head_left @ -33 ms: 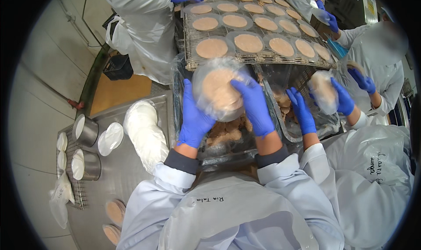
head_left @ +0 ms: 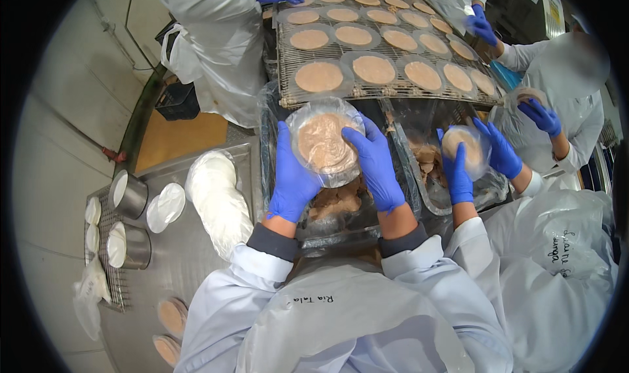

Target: The person places round food items into white plastic containers and arranges them on a wire rack. The person repeatedly picks up food items, places them into containers, and positions the containers on the rack alongside coworkers.

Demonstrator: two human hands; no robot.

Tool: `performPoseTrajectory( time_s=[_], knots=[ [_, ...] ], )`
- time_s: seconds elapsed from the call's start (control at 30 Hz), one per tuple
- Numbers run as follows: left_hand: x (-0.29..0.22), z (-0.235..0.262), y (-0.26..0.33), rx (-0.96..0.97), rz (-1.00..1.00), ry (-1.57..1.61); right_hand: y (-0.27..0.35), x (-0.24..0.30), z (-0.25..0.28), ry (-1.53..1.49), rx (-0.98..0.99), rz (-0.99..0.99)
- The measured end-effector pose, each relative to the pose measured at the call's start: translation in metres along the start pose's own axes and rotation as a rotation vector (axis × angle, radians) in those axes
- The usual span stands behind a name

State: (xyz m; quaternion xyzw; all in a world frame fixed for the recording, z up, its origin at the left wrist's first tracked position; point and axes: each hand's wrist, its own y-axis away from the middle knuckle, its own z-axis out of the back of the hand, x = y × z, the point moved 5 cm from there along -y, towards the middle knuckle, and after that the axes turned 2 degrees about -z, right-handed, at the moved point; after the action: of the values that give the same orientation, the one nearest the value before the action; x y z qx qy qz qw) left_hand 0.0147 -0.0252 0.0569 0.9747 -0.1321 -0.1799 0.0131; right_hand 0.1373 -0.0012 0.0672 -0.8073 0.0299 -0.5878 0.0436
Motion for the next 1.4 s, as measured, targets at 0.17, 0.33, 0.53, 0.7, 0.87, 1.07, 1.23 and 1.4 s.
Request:
performPoseTrajectory(
  time_s=[0.17,0.33,0.53,0.7,0.87,1.07,1.23,1.4],
  knots=[
    [0.004,0.028,0.004,-0.039,0.061,0.026,0.000,-0.010,0.029,-0.158,-0.099,-0.188],
    [-0.025,0.003,-0.042,0.106,-0.050,-0.017,-0.018,-0.022,0.049,-0.403,-0.199,-0.244],
    [-0.005,0.024,-0.065,-0.020,-0.263,-0.153,-0.062,-0.011,0.054,-0.789,-0.180,-0.254],
    [-0.049,0.071,0.014,-0.079,-0.369,-0.154,-0.072,-0.053,0.120,-0.806,-0.187,-0.265],
    [-0.165,0.152,0.255,-0.477,-0.905,-0.012,-0.086,-0.109,0.138,-0.798,-0.149,-0.448],
    [-0.222,0.214,0.490,-0.849,-1.881,0.067,-0.071,-0.129,0.107,-0.850,-0.021,-0.603],
    [-0.226,0.196,0.271,-0.674,-1.196,-0.199,-0.033,-0.062,0.020,-0.922,0.184,-0.603],
    [-0.136,0.138,0.075,-0.443,-0.528,-0.143,-0.029,-0.065,0.012,-0.930,0.032,-0.517]
  ],
)
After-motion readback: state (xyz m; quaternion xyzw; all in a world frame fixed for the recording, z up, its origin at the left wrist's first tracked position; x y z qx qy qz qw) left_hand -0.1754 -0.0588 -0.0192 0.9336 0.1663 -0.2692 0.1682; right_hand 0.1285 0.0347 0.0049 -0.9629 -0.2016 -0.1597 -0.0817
